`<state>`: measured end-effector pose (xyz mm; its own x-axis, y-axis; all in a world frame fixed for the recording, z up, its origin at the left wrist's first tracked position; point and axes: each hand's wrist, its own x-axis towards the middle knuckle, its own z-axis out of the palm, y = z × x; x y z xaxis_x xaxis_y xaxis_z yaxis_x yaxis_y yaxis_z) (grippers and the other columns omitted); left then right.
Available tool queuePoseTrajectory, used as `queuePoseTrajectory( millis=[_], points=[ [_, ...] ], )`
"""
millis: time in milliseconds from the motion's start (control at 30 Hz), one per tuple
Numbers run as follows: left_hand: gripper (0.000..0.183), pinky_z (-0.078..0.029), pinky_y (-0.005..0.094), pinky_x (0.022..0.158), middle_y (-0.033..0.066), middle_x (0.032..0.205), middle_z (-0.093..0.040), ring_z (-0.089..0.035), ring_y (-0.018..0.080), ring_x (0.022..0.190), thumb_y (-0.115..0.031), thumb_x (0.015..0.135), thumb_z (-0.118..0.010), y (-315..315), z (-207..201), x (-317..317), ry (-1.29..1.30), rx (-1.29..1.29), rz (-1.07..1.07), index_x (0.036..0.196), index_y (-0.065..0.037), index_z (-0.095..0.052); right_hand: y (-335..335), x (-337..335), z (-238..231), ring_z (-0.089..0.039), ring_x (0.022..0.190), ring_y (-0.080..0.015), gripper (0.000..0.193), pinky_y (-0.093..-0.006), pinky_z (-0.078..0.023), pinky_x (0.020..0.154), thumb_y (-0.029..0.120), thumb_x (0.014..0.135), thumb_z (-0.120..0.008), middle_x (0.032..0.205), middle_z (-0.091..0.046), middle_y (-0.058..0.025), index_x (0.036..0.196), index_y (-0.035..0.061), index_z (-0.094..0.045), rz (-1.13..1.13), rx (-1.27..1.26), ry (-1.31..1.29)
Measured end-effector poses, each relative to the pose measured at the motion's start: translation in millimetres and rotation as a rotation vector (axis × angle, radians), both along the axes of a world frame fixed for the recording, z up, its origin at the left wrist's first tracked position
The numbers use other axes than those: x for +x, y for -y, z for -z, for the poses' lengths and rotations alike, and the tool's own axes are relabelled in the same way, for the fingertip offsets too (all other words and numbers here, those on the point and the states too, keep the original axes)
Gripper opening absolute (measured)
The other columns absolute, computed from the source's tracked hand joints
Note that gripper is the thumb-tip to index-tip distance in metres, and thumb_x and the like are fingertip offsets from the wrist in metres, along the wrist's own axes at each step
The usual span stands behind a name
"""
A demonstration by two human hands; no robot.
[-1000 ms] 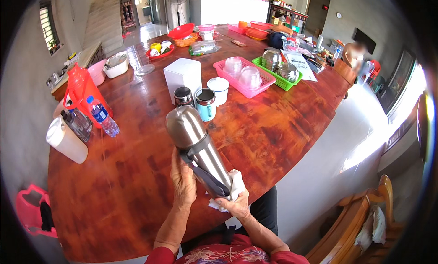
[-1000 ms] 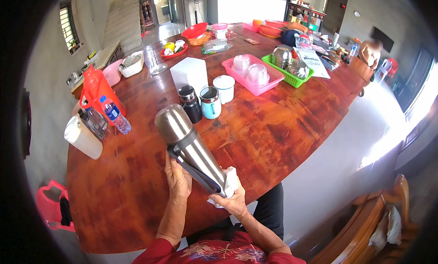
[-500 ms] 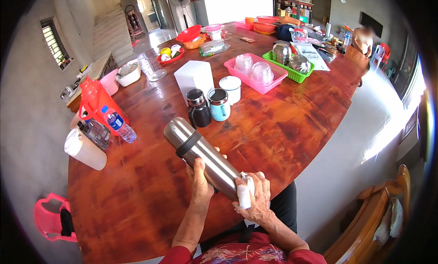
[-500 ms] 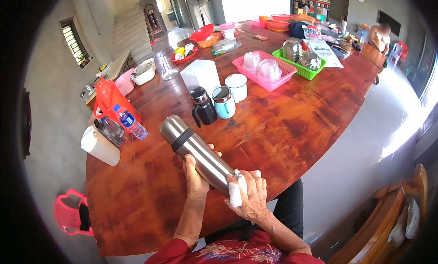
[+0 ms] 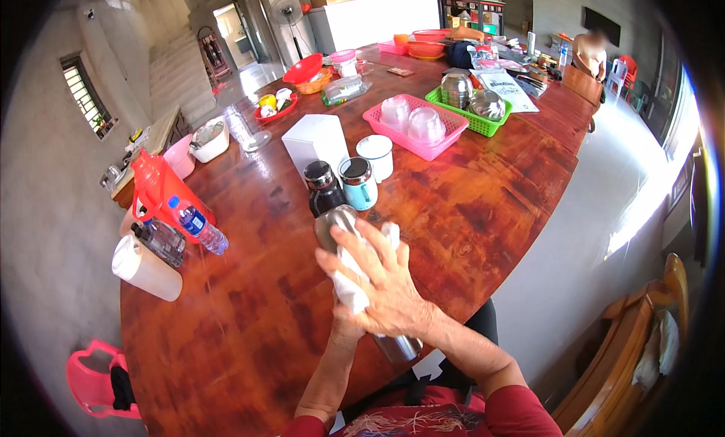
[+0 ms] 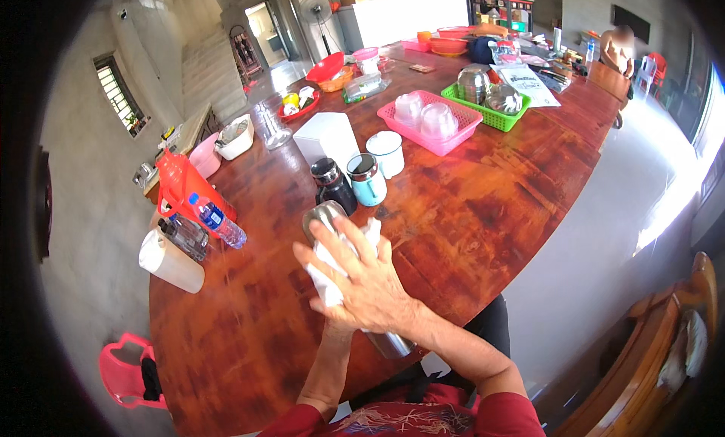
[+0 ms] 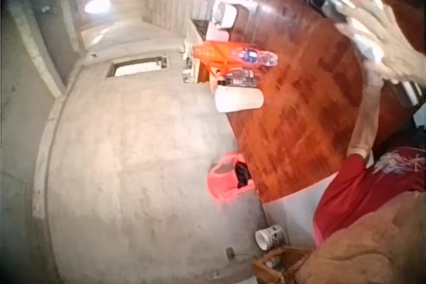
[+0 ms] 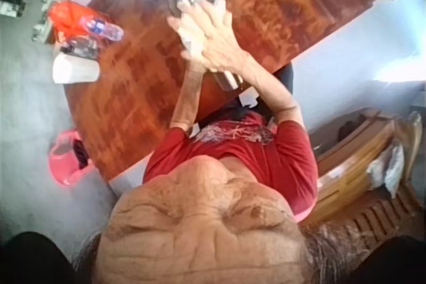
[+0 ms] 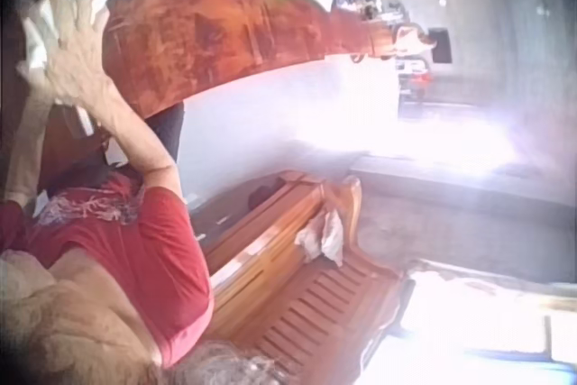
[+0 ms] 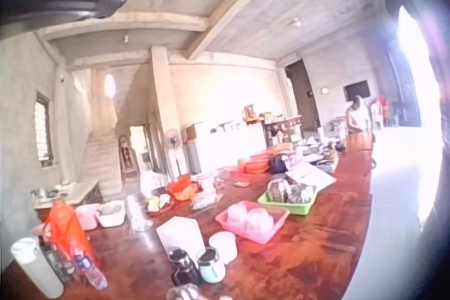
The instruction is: The person wipes several items on a wooden table using a white cloth. They clean a small metal cup, a black mug, a stainless steel thermos, a plastic water bottle, and a white plastic pitcher lid. Each item is wiped thoroughly and then placed back on the table.
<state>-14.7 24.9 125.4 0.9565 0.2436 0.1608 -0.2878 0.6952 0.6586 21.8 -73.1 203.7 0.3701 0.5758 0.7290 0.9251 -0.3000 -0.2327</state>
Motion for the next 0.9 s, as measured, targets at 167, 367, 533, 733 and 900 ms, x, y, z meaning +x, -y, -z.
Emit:
queuePoseTrajectory(
  millis=[167,367,533,733,900],
  points=[
    [0.074,-0.053,0.0355,0.083,0.0114,0.123,-0.053,-0.060,0.0234,0.102,-0.054,0.086,-0.060,-15,25,4,0.068,0.141,0.121,0.135,-0.005,-0.036,-20,51,-16,-0.049,0.113,-0.0340,0.047,-0.0429,-0.042,0.087,0.030,0.083,-0.061,0.126,-0.051,-0.0153,0.126,0.0132,-0.053,-0.141,0.252,-0.392],
    [0.077,-0.057,0.0375,0.061,0.0154,0.102,-0.060,-0.067,0.0308,0.080,-0.057,0.078,-0.068,-3,-3,1,0.081,0.297,0.133,0.125,0.000,-0.044,-15,87,-31,-0.061,0.093,-0.0155,0.041,-0.0329,-0.049,0.081,0.035,0.090,-0.058,0.098,-0.066,-0.0081,0.115,0.0025,-0.061,-0.357,0.240,-0.926],
    [0.066,-0.050,0.0334,0.090,0.0080,0.115,-0.054,-0.057,0.0212,0.107,-0.047,0.089,-0.060,-17,39,8,0.031,0.209,-0.094,0.133,-0.006,-0.035,-18,36,-33,-0.047,0.118,-0.0392,0.052,-0.0480,-0.043,0.082,0.043,0.079,-0.063,0.128,-0.050,-0.0153,0.122,0.0133,-0.056,-0.081,0.172,-0.024],
    [0.066,-0.041,0.0330,0.098,0.0053,0.122,-0.052,-0.051,0.0194,0.112,-0.061,0.091,-0.045,-50,30,-12,-0.003,-0.882,0.249,0.129,-0.007,-0.044,-6,-17,12,-0.033,0.131,-0.0419,0.071,-0.0526,-0.040,0.090,0.043,0.077,-0.067,0.149,-0.030,-0.0123,0.139,0.0198,-0.043,-0.120,-0.038,-0.126],
    [0.080,-0.056,0.0405,0.074,0.0109,0.114,-0.053,-0.060,0.0285,0.093,-0.073,0.082,-0.045,-41,-4,6,0.170,0.102,-0.192,0.130,-0.009,-0.039,16,-39,54,-0.039,0.126,-0.0411,0.072,-0.0488,-0.038,0.097,0.026,0.073,-0.070,0.137,-0.039,-0.0208,0.137,0.0118,-0.041,0.041,0.107,-0.463]
  ],
)
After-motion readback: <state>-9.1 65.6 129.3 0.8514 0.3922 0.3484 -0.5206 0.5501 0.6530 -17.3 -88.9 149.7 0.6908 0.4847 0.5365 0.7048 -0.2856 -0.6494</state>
